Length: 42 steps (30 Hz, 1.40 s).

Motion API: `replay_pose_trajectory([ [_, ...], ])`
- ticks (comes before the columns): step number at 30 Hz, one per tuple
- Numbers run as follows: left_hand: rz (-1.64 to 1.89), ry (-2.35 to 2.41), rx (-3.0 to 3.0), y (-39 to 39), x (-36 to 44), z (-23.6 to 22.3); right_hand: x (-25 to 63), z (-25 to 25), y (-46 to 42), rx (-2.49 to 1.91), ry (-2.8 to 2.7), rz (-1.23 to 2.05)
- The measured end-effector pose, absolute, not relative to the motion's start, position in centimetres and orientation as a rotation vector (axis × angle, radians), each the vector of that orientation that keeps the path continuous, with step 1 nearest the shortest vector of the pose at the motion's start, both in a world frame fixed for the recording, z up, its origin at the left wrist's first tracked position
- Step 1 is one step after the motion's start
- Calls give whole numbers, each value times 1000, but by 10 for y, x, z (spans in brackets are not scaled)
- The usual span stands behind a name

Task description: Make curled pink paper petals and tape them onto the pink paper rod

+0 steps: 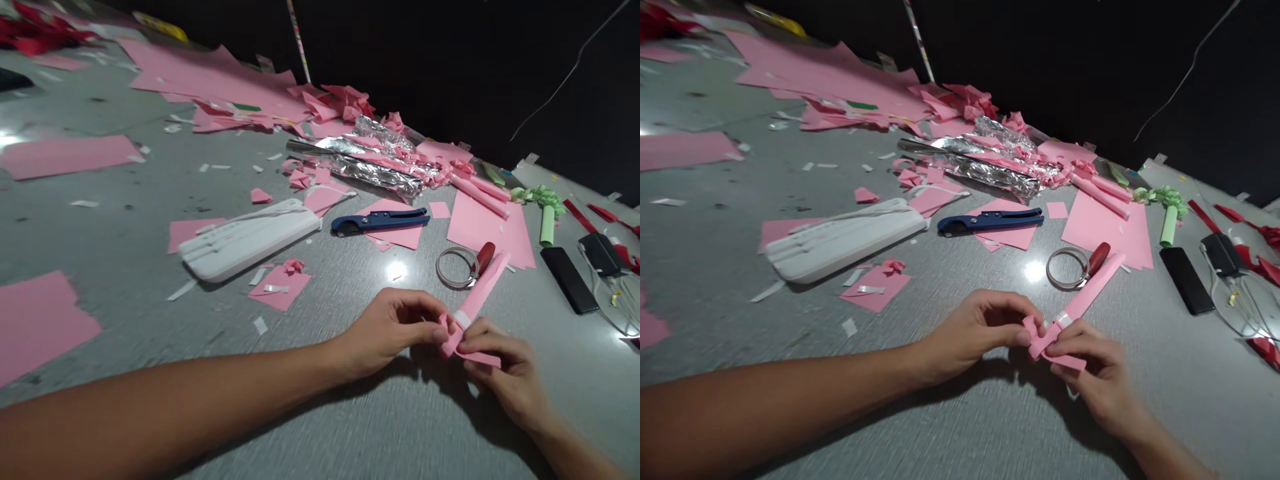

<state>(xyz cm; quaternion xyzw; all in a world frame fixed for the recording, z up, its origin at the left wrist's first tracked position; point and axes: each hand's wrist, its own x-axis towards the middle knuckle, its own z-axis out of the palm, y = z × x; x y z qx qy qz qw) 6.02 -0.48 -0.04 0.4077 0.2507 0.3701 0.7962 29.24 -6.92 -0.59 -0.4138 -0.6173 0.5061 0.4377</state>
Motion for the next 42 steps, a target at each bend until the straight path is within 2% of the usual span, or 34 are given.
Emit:
replay_pose_trajectory([
  [8, 842, 616, 882, -10, 62, -3, 288, -16, -71, -920, -1142, 1639],
  [25, 761, 382, 1682, -15, 47, 3, 291, -18, -68, -671, -1053, 1932],
  [35, 545, 402, 1506, -19, 47, 11, 293, -12, -68, -778, -953, 2130],
  [42, 646, 492, 1249, -26, 51, 6, 291, -3, -65, -872, -1056, 2094],
])
